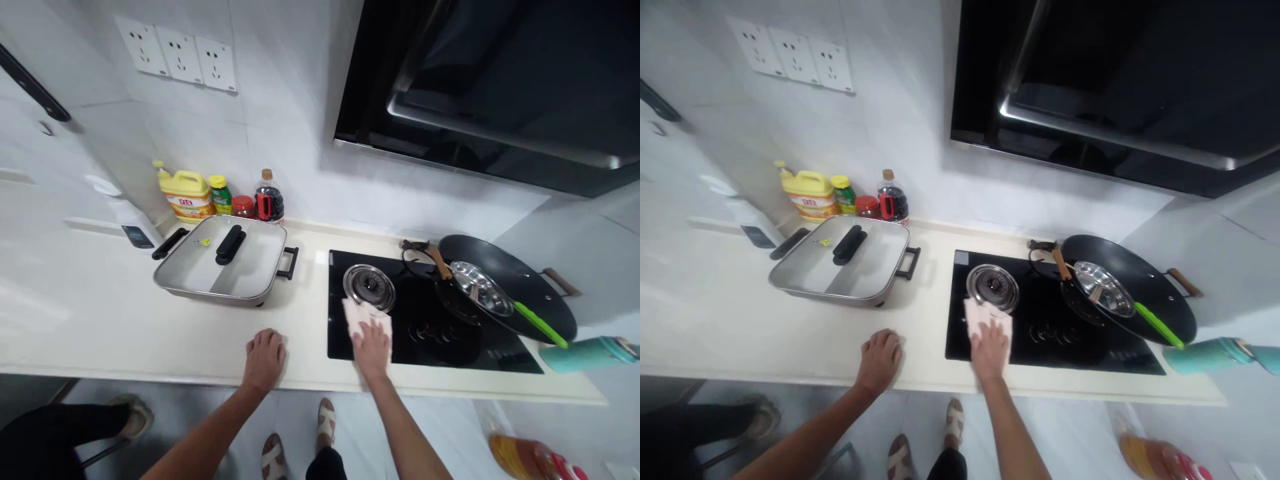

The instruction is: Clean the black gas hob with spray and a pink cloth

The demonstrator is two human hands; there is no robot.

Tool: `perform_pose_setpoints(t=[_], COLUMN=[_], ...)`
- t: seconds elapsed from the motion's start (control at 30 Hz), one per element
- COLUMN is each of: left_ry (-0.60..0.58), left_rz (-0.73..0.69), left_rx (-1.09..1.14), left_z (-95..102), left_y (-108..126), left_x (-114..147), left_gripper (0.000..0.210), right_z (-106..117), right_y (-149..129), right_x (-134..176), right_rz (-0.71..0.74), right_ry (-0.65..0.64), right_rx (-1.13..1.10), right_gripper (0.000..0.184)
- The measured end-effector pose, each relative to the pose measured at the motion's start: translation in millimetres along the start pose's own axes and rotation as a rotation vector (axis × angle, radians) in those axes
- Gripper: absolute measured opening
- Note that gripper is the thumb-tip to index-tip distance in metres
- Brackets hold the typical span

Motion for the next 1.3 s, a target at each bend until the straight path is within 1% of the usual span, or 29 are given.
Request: perform_pose_setpoints(t=[0.1, 0.2, 0.27, 0.33, 0.4, 0.47, 0.53, 0.57, 0.63, 0.67, 0.73, 0.77, 0.83, 0.9, 1.0, 1.07, 1.2, 1.27, 1.3], left_ry=[0.011, 0.029, 0.050, 0.077, 0.108, 0.145, 0.185, 0.205, 0.229, 0.229, 0.186, 0.149, 0.067, -0.021, -0.120, -0.159, -0.275, -0.335, -0.357], left_rz=[0.002, -0.002, -0.001, 0.003, 0.010, 0.029, 0.063, 0.068, 0.026, -0.019, -0.087, -0.078, -0.013, 0.024, 0.049, 0.045, -0.002, 0.002, 0.008], left_rx=[0.008, 0.019, 0.031, 0.049, 0.070, 0.085, 0.086, 0.085, 0.085, 0.085, 0.071, 0.057, 0.045, 0.067, 0.094, 0.100, 0.135, 0.147, 0.151], left_z=[-1.4, -1.5, -1.2, -1.2, -1.9, -2.8, -2.9, -2.4, -0.8, -0.3, -2.8, -6.3, -17.1, -31.3, -49.0, -53.1, -47.2, -43.5, -42.8], left_y=[-2.2, -4.8, -8.0, -13.0, -19.2, -24.2, -24.0, -20.0, -2.2, 11.0, 40.0, 52.7, 72.3, 85.3, 91.2, 87.9, 72.7, 63.5, 59.5], left_x=[0.0, 1.6, 3.1, 3.8, 3.5, 2.7, 3.0, 3.9, 6.6, 8.0, 9.0, 8.1, 4.1, -1.2, -5.3, -4.7, -8.2, -21.2, -31.9], left_gripper=[0.017, 0.019, 0.021, 0.024, 0.027, 0.030, 0.033, 0.034, 0.035, 0.036, 0.039, 0.044, 0.054, 0.063, 0.071, 0.072, 0.060, 0.054, 0.053], right_z=[-1.4, -2.9, -5.5, -9.6, -15.2, -21.1, -24.0, -23.3, -17.8, -13.8, -7.2, -5.8, -7.5, -13.4, -23.9, -29.0, -33.9, -34.6, -34.9], right_y=[-58.4, -96.3, -112.6, -123.8, -131.7, -134.7, -125.6, -114.3, -76.9, -52.7, -1.3, 22.3, 60.6, 83.8, 94.6, 94.8, 95.1, 95.1, 94.9], right_x=[19.9, 45.3, 62.2, 74.3, 79.3, 76.5, 66.1, 58.8, 42.6, 34.8, 20.3, 13.6, 2.8, -2.3, -0.6, 2.2, 3.2, 2.9, 3.0], right_rz=[0.163, 0.299, 0.379, 0.409, 0.415, 0.415, 0.381, 0.345, 0.243, 0.188, 0.077, 0.035, -0.040, -0.094, -0.127, -0.127, -0.122, -0.125, -0.126], right_ry=[-0.061, -0.130, -0.194, -0.255, -0.300, -0.321, -0.280, -0.221, -0.034, 0.074, 0.240, 0.277, 0.294, 0.271, 0.225, 0.208, 0.202, 0.212, 0.216], right_rx=[-0.092, -0.181, -0.222, -0.260, -0.315, -0.422, -0.595, -0.686, -0.801, -0.806, -0.694, -0.598, -0.385, -0.235, -0.115, -0.080, -0.058, -0.050, -0.045], right_gripper=[0.043, 0.040, 0.041, 0.043, 0.046, 0.046, 0.042, 0.040, 0.039, 0.041, 0.047, 0.049, 0.055, 0.061, 0.066, 0.068, 0.072, 0.073, 0.073])
Point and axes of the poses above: each hand's wrist, its own x-axis away from the middle knuckle, its own z-axis out of the back of the hand, y = z × x, the point moved 4 cm from there along -x, towards the middle knuckle, and after that the axes turned 8 degrees about -z, right-handed, at the moved point
